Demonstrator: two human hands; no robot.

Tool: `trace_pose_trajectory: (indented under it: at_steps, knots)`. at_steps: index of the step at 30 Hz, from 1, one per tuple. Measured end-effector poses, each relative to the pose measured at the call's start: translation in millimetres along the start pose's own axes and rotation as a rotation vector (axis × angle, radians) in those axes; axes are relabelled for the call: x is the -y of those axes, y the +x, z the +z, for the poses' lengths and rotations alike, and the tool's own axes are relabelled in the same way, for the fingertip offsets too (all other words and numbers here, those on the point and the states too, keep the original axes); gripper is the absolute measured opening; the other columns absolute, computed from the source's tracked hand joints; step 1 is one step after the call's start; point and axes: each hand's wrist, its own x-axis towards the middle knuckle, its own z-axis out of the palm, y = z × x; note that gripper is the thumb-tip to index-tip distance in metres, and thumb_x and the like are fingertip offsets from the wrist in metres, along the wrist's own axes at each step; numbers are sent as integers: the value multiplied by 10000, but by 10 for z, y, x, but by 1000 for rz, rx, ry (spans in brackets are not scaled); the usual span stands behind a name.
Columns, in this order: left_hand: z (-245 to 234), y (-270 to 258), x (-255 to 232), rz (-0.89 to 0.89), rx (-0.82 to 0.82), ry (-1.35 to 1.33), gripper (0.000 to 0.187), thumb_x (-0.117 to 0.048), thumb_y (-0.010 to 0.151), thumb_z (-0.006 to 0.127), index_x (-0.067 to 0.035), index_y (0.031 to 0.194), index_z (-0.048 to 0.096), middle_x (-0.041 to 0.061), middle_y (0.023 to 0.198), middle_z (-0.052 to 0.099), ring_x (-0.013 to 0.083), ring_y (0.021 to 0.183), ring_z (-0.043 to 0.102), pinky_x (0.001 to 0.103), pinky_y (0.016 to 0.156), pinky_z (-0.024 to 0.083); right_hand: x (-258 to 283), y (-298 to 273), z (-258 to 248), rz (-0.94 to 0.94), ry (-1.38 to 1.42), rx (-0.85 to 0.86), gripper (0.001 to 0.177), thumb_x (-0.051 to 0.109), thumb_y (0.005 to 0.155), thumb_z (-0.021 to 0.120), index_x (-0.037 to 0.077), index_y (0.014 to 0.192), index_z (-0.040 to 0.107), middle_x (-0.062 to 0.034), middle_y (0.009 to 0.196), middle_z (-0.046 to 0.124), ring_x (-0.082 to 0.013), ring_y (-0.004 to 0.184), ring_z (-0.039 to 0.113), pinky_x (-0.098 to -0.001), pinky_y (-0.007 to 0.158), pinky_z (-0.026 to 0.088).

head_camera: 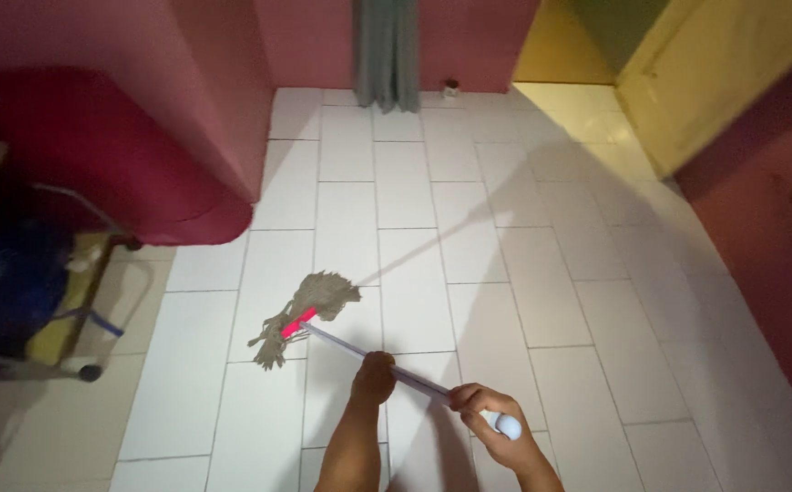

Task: Mopping a tiled floor in a room using a standard mop

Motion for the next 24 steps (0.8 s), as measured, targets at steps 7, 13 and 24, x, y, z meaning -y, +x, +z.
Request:
trace_pose_trajectory:
  at_steps: [7,13,24]
  knots:
    - [-615,-595,632,-316,-122,-323,161,-111,935,542,-111,882,694,66,974,682,261,973,642,384,850,584,-173,469,591,6,30,127,175,-2,917,617,64,755,633,-114,852,742,-334,944,752,-465,880,609]
    - [-1193,-1164,929,-575,-171,-513,239,-50,893,474,-113,849,700,63,974,669,232,948,633,417,711,569,-229,822,1121,59,84,252,193,-84,867,591,67,763,653,-133,891,751,-296,911,738,-400,743,561]
    - [-1306,-1867,1449,-809,-242,-582,120,-136,947,573,-150,971,689,-11,1044,676,175,968,632,336,729,545,-409,1192,1761,166,-19,446,142,-49,892,654,61,817,702,-71,940,768,-245,1003,764,-333,762,554]
